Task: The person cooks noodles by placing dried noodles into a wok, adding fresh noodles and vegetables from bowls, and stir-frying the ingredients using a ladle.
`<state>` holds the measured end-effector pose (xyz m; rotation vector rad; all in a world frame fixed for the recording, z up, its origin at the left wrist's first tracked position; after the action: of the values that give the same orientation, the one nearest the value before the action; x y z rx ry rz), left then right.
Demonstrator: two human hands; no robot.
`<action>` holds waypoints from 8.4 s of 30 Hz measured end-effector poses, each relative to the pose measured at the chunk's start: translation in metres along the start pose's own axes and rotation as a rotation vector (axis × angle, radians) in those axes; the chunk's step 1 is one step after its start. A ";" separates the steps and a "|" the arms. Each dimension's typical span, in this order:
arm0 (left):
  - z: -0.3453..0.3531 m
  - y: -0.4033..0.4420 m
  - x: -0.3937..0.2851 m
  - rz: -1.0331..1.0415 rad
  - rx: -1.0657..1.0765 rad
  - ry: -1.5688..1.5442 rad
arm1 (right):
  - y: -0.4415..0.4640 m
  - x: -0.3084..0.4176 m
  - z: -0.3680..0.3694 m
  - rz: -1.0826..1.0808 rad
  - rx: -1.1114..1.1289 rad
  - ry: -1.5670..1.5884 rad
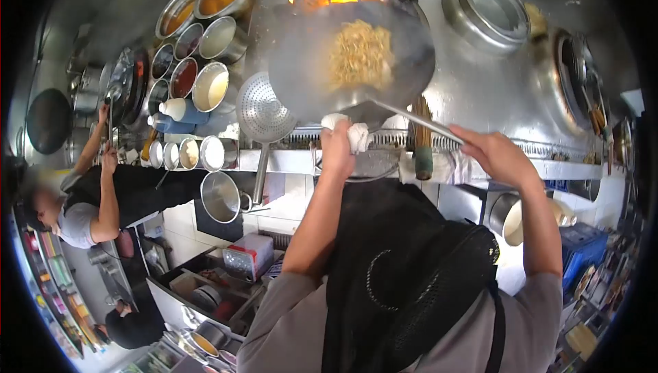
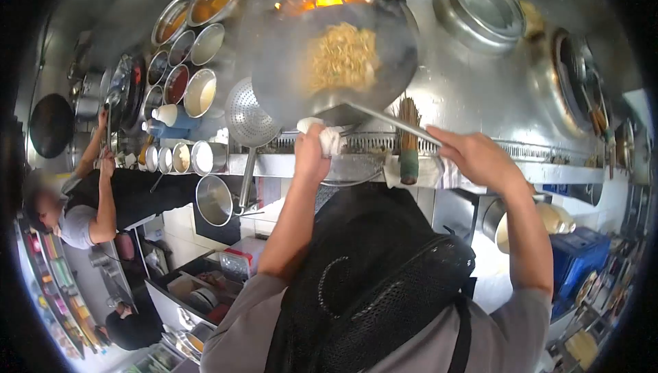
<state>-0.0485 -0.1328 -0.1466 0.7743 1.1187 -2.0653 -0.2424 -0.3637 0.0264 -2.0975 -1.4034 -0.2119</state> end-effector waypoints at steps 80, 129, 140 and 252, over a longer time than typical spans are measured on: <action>-0.012 0.023 -0.014 -0.335 0.119 -0.165 | -0.005 -0.005 -0.041 0.101 -0.240 -0.158; -0.005 -0.001 0.019 -0.112 -0.062 0.009 | -0.022 -0.028 0.000 0.099 0.103 0.321; -0.005 -0.058 -0.014 -0.285 0.018 0.040 | -0.006 -0.031 0.007 0.010 0.108 0.378; -0.039 0.004 0.017 -0.095 0.013 0.108 | 0.068 0.005 0.045 -0.111 -0.285 -0.287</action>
<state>-0.0487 -0.1044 -0.1790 0.8627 1.2231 -2.1322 -0.1884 -0.3525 -0.0343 -2.3551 -1.7484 -0.1672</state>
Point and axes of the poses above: each hand's wrist, its own y-axis towards the middle knuckle, its own z-axis out of the palm, x = y × z, the point moved 1 cm from there along y, towards the middle knuckle, and after that the axes turned 4 degrees about -x, right-handed, at the moved point
